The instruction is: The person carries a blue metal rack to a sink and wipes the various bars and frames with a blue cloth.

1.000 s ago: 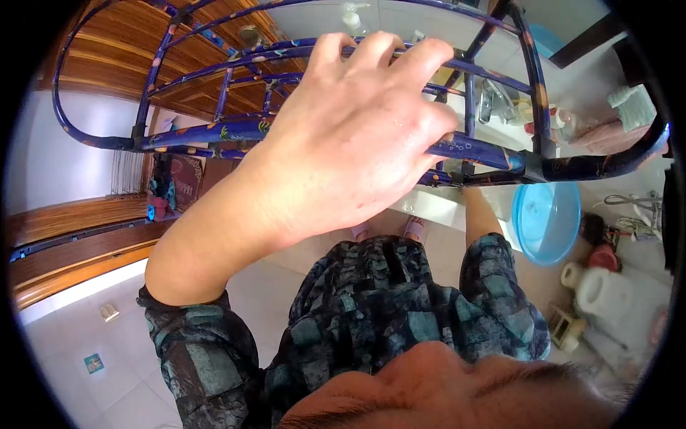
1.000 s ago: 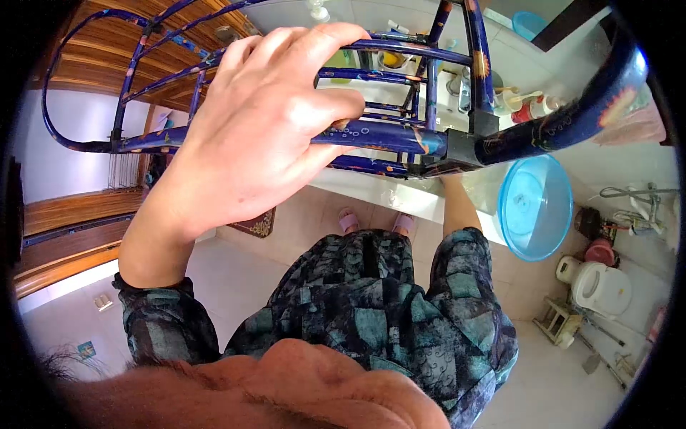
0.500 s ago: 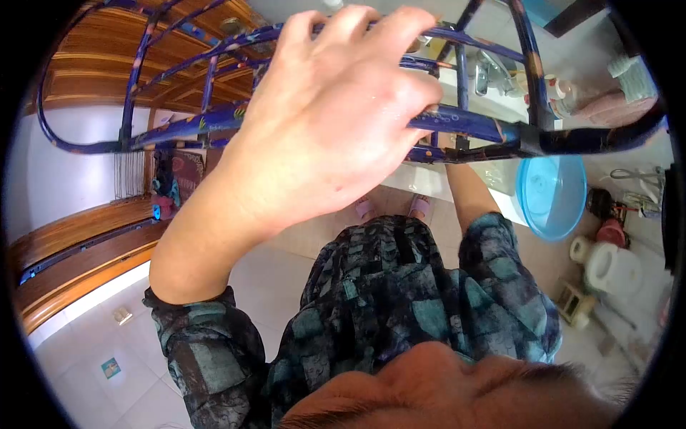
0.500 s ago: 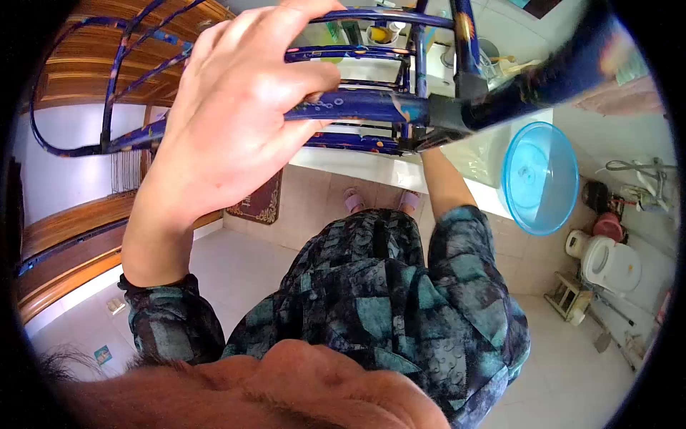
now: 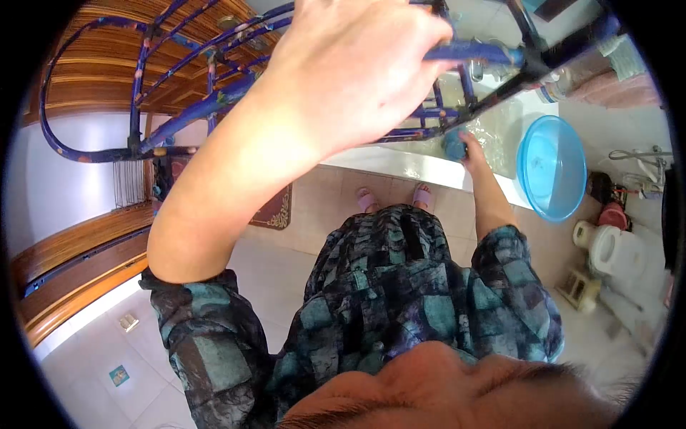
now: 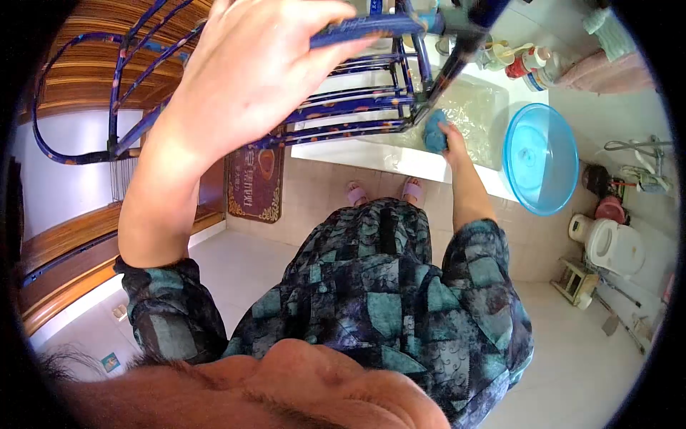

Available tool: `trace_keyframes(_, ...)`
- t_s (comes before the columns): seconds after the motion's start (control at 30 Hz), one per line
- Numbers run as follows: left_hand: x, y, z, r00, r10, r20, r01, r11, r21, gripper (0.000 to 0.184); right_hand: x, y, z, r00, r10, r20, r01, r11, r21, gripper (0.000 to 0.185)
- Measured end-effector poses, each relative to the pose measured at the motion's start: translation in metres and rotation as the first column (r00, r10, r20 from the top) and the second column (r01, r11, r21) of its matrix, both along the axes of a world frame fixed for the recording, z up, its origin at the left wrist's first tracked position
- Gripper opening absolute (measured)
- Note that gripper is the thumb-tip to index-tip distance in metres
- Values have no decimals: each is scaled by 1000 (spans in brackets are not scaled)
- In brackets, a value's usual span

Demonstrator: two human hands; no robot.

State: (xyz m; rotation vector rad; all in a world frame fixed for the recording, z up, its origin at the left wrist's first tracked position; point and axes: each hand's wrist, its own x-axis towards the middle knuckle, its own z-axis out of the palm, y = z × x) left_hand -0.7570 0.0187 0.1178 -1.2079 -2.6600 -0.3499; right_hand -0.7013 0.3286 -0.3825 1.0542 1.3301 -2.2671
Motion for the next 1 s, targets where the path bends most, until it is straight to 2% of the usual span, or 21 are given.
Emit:
trace_keyframes(0.03, -1, 2, -1, 1000, 9, 16, -9, 1000, 18, 21, 2, 3, 10, 989, -150, 7, 148, 970, -190, 42)
trace_keyframes(0.07, -2, 6, -2, 999, 11, 30, -12, 999, 47, 21, 5, 7, 20, 954, -296, 40, 290, 882, -371, 40)
trace_keyframes(0.17, -4, 17, -6, 999, -5, 46, 0, 994, 114, 23, 19, -11, 61, 810, -585, -45, 465, 686, -560, 36)
trace_keyframes(0.2, -4, 20, -7, 999, -14, 49, 8, 992, 128, 23, 20, -14, 64, 785, -619, -7, 486, 623, -613, 46)
trace_keyframes(0.27, -6, 25, -9, 998, -32, 62, 23, 991, 131, 26, 26, -14, 72, 813, -547, -200, 41, 395, -918, 46)
trace_keyframes(0.33, 4, 25, 4, 999, -30, 45, 27, 997, 76, 27, 25, -28, 98, 725, -579, -374, -96, 453, -886, 43)
trace_keyframes(0.37, -3, 21, -10, 997, -45, -55, 49, 996, 71, 27, 24, -34, 115, 669, -588, -455, -159, 485, -860, 42)
trace_keyframes(0.43, 1, 12, -4, 993, -37, -110, 41, 999, 29, 24, 23, -38, 155, 687, -658, -308, 125, 525, -842, 37)
trace_keyframes(0.47, 4, 8, -2, 990, -34, -138, 35, 999, 9, 23, 24, -38, 170, 678, -696, -236, 263, 529, -807, 35)
trace_keyframes(0.5, 7, 3, -1, 988, -24, -153, 26, 1000, 13, 23, 23, -36, 179, 672, -687, -277, 261, 569, -780, 38)
trace_keyframes(0.57, -5, 7, -25, 979, 27, -203, -28, 1000, -2, 30, 9, -14, 160, 784, -552, -282, 258, 704, -661, 42)
trace_keyframes(0.63, -7, -4, -39, 923, 75, -377, -76, 997, 12, 27, 9, -9, 167, 869, -396, -297, 192, 823, -535, 45)
trace_keyframes(0.67, -6, -11, -42, 884, 97, -458, -99, 995, 19, 27, 8, -9, 166, 882, -355, -309, 216, 889, -404, 45)
trace_keyframes(0.7, -2, -19, -39, 884, 99, -457, -119, 993, -15, 30, 5, -8, 162, 895, -314, -316, 234, 935, -266, 46)
trace_keyframes(0.73, -7, -26, -41, 848, 40, -529, -52, 999, -7, 22, 2, -9, 167, 907, -273, -322, 245, 962, -125, 46)
trace_keyframes(0.77, -5, -34, -39, 868, 31, -496, -62, 997, -46, 21, 1, -12, 172, 929, -269, -253, 266, 963, -48, 41)
trace_keyframes(0.83, -2, -51, -31, 882, 2, -471, -51, 994, -92, 18, -4, -8, 145, 946, -103, -309, 146, 982, 118, 37)
trace_keyframes(0.87, 2, -62, -29, 884, -24, -467, -26, 995, -100, 16, -8, -4, 118, 945, -19, -326, 88, 976, 200, 35)
trace_keyframes(0.9, 5, -72, -25, 882, -58, -467, 16, 996, -93, 17, -17, 3, 86, 949, 149, -278, -31, 922, 387, 34)
trace_keyframes(0.97, 12, -89, -21, 897, -90, -434, 48, 993, -106, 23, -25, 15, 27, 908, 411, -77, -248, 678, 692, 33)
trace_keyframes(1.0, 15, -94, -18, 906, -110, -408, 72, 991, -109, 27, -15, 9, 31, 887, 454, -79, -193, 522, 831, 34)
